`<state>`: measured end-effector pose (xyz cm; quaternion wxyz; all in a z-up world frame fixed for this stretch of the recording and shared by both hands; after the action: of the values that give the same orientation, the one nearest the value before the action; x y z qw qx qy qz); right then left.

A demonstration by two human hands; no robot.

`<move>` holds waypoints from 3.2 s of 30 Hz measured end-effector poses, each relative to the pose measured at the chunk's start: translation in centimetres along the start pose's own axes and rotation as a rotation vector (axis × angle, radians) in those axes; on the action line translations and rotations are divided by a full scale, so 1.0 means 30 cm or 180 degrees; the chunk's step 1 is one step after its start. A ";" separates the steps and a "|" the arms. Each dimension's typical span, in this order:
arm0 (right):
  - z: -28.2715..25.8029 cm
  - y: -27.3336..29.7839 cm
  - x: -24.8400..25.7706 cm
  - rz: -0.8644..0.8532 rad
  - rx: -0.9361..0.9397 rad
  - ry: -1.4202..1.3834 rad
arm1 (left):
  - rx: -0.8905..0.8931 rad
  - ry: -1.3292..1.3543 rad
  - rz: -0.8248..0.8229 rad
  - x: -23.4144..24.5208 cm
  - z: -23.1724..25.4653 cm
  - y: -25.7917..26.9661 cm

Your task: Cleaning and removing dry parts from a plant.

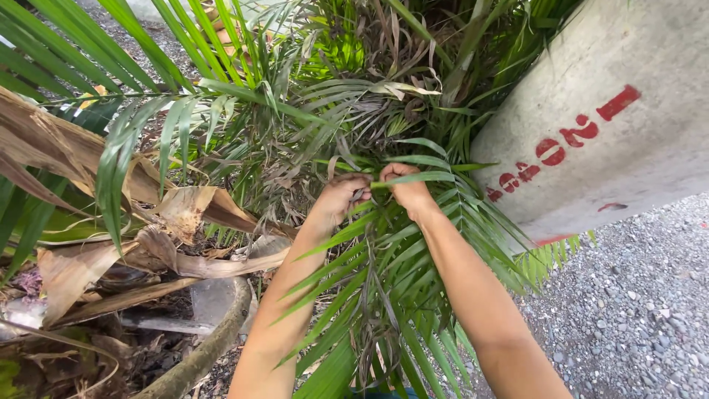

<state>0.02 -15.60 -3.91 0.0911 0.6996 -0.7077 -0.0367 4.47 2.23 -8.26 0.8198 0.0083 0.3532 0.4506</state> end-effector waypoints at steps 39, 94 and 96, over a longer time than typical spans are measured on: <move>0.020 -0.078 -0.330 -0.0657 -0.0292 0.0361 | -0.0205 -0.0324 0.0601 0.202 0.109 0.317; 0.044 -0.020 -0.035 0.0238 0.0823 0.2061 | -0.2039 -0.6474 0.0863 -0.223 0.070 0.029; 0.042 -0.017 -0.035 0.0361 0.0820 0.1859 | -0.1501 -0.6203 0.0665 -0.248 0.076 0.032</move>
<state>0.29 -14.67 -5.31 0.2029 0.6459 -0.6883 0.2606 2.56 -2.04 -1.97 0.6884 0.2416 -0.5717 0.3755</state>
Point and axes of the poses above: each hand's wrist, its own y-axis away from the middle knuckle, its own x-axis out of the back of the hand, z = x × y, the point moved 2 cm from there along -y, towards the middle knuckle, and after that the axes turned 6 degrees about -z, right-handed, at the moved point
